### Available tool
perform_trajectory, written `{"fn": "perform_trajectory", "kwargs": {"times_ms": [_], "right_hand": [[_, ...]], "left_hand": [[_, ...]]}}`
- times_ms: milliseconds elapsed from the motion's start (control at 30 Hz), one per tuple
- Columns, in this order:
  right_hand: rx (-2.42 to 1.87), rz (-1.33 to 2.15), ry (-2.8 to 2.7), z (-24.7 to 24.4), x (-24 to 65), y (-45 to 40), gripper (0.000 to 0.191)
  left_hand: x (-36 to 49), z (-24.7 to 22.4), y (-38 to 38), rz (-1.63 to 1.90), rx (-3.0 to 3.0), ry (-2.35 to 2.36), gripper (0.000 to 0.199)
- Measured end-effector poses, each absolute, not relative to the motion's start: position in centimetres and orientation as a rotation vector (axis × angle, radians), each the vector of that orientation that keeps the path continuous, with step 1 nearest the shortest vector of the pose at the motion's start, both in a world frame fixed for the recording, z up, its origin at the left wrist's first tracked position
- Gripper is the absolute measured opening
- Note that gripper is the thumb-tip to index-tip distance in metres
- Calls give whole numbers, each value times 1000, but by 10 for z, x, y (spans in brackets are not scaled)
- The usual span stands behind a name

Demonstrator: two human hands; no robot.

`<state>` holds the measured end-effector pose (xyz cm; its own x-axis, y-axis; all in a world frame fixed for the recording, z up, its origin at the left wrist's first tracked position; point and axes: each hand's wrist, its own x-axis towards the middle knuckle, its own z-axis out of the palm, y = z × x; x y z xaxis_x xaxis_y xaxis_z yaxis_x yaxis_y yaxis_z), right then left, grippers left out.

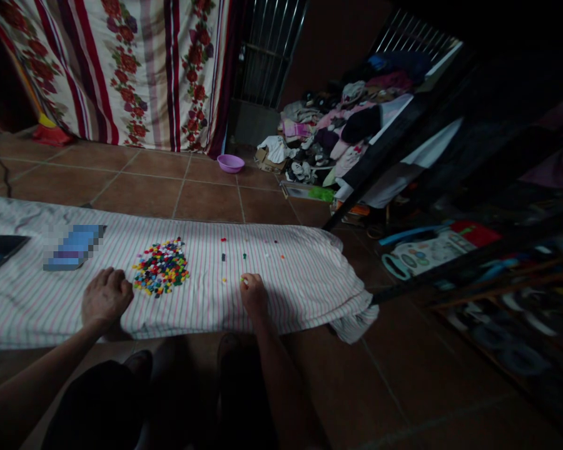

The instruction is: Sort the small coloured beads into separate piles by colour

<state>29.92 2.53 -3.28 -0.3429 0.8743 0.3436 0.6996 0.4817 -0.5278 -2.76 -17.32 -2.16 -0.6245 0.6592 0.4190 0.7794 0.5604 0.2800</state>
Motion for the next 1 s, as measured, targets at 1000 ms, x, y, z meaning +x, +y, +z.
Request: {"fn": "perform_trajectory", "kwargs": {"times_ms": [1000], "right_hand": [[-1368, 409, -2003, -35, 302, 28, 36]], "left_hand": [[-26, -23, -171, -709, -1160, -2565, 34]]}}
